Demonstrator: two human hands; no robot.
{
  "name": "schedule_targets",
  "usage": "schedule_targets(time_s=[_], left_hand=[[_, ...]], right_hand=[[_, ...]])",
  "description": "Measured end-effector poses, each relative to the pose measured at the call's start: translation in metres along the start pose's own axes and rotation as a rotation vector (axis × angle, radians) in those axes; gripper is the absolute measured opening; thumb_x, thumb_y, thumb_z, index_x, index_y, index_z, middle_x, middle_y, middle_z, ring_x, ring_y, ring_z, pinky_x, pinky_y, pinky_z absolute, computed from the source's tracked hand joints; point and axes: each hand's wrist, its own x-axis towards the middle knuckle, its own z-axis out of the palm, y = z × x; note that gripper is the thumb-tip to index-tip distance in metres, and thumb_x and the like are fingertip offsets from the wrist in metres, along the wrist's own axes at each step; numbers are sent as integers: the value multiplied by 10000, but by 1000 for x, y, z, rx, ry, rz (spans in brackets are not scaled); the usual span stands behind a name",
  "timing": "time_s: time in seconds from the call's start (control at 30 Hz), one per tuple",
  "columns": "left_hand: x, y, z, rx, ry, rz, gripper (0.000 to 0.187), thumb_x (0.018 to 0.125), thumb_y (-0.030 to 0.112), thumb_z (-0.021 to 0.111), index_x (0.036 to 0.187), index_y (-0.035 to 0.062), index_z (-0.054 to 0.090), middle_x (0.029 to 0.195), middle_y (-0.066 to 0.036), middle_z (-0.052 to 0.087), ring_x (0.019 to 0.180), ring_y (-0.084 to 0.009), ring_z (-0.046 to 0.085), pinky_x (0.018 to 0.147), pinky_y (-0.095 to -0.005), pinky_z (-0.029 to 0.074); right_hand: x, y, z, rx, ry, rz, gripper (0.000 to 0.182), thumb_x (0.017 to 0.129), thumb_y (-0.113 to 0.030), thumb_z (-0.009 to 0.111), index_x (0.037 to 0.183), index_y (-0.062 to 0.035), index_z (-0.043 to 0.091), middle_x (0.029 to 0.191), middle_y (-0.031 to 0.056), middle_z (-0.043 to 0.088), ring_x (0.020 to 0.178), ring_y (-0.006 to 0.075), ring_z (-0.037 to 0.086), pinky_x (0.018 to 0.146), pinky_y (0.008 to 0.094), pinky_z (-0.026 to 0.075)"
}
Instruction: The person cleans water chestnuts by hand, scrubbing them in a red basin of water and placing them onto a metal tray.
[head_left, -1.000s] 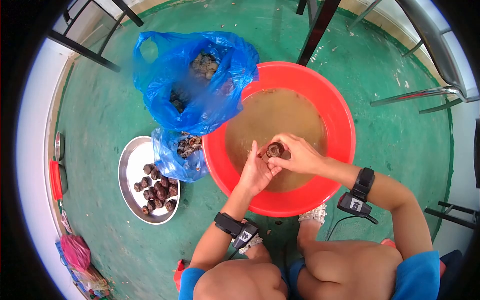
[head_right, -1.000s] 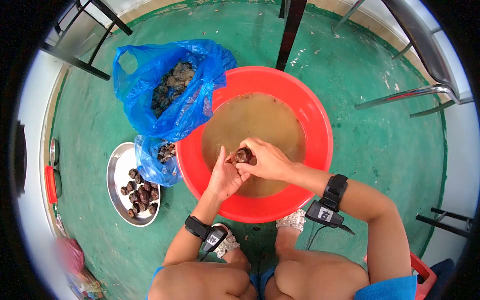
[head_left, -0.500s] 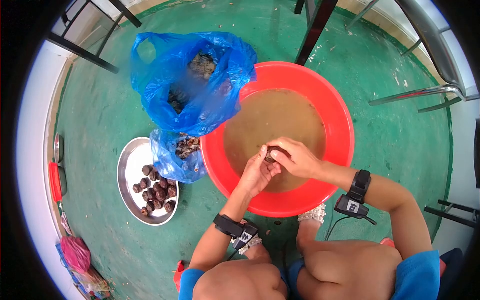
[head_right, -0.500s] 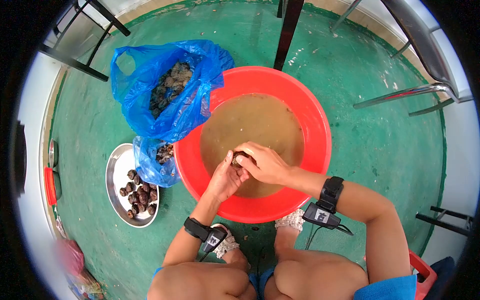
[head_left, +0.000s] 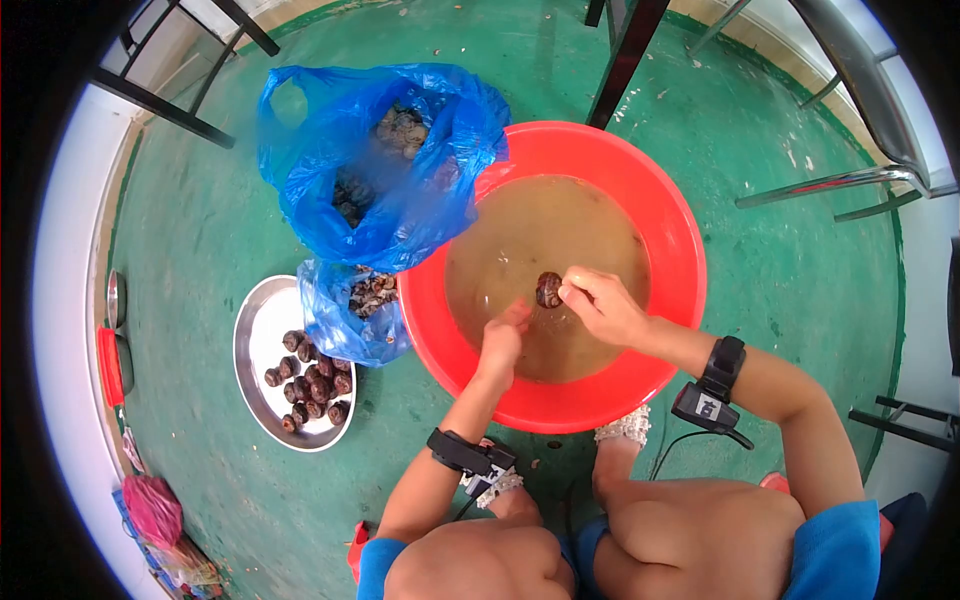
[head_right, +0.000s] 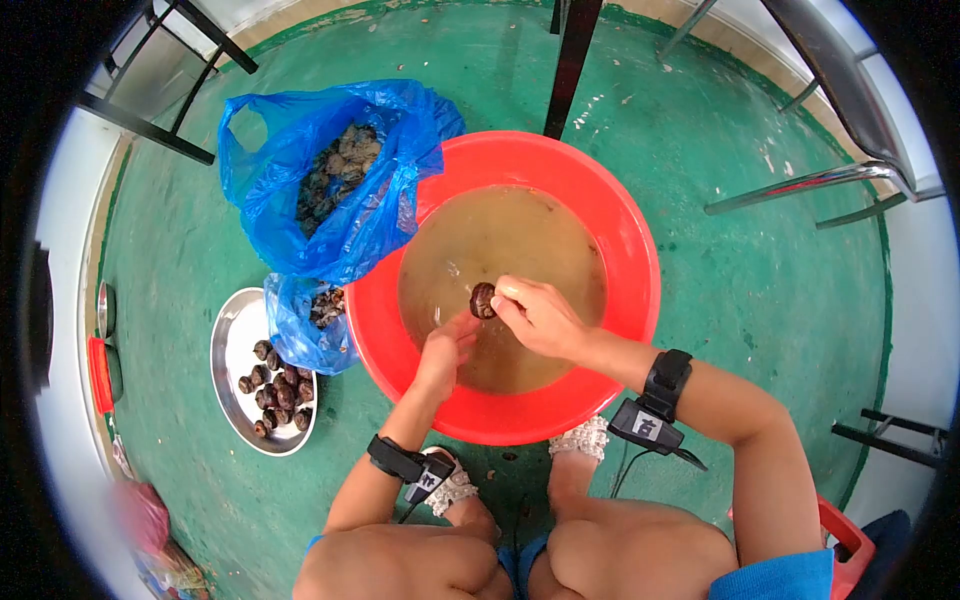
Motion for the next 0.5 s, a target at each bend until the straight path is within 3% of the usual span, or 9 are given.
schedule_targets(time_s=[0.07, 0.1, 0.17, 0.2, 0.23, 0.3, 0.37, 0.43, 0.5], left_hand=[[-2, -16, 5, 844, 111, 639, 491, 863, 415, 260, 1271, 144, 297, 1215, -170, 389, 1103, -298, 378, 901, -454, 272], [-7, -20, 8, 845, 111, 639, 491, 863, 415, 260, 1271, 144, 297, 1215, -170, 389, 1103, -298, 378, 901, -454, 272], [-15, -26, 16, 1722, 483, 565, 474, 854, 394, 316, 1253, 138, 333, 1161, -209, 425, 1127, -325, 355, 909, -451, 253], [-5, -24, 14, 1550, 478, 639, 437, 860, 326, 351, 1227, 89, 369, 1070, -204, 498, 1000, -316, 476, 856, -403, 329], [0, -19, 9, 1550, 477, 640, 437, 860, 326, 351, 1227, 89, 369, 1070, -204, 498, 1000, -316, 476, 856, -403, 329], [-5, 4, 7, 707, 160, 609, 425, 859, 276, 371, 1214, 42, 374, 996, -194, 540, 892, -278, 535, 786, -337, 391], [-22, 15, 20, 617, 158, 522, 425, 869, 256, 343, 1212, 6, 360, 1006, -183, 540, 887, -232, 531, 746, -282, 406], [-6, -10, 13, 386, 73, 645, 389, 869, 186, 347, 1211, 2, 360, 995, -159, 551, 853, -219, 545, 727, -275, 412], [-7, -5, 22, 259, 123, 635, 368, 867, 164, 360, 1197, 2, 379, 985, -138, 558, 815, -211, 555, 716, -280, 421]], right_hand=[[0, 5, -1, 21, 14, 152, 152, 796, -134, 447, 715, -6, 440, 627, 157, 454, 568, 308, 451, 522, 347, 360], [0, 6, -1, 21, 15, 152, 152, 796, -134, 447, 715, -6, 440, 627, 157, 454, 568, 308, 451, 522, 347, 360], [1, 8, -2, 26, 50, 182, 150, 799, -138, 443, 721, -10, 441, 603, 163, 442, 549, 295, 445, 520, 341, 357], [1, 10, -2, 25, 52, 184, 150, 799, -138, 443, 721, -10, 441, 603, 163, 442, 549, 295, 445, 520, 341, 357], [0, 14, -1, 39, 13, 173, 156, 801, -146, 440, 725, -10, 443, 608, 165, 444, 549, 287, 447, 522, 342, 357], [0, 16, 0, 56, -26, 163, 162, 803, -153, 437, 728, -9, 445, 613, 167, 446, 549, 279, 449, 524, 343, 358], [-1, 15, 2, 81, -48, 116, 154, 797, -134, 447, 712, -7, 467, 546, 61, 363, 517, 115, 354, 478, 274, 312], [-1, 18, 5, 99, -60, 124, 151, 793, -131, 445, 708, -7, 460, 548, 63, 363, 521, 114, 353, 482, 277, 313], [-1, 20, 5, 115, -71, 133, 149, 788, -128, 444, 704, -6, 453, 549, 64, 364, 525, 114, 352, 486, 279, 314]])
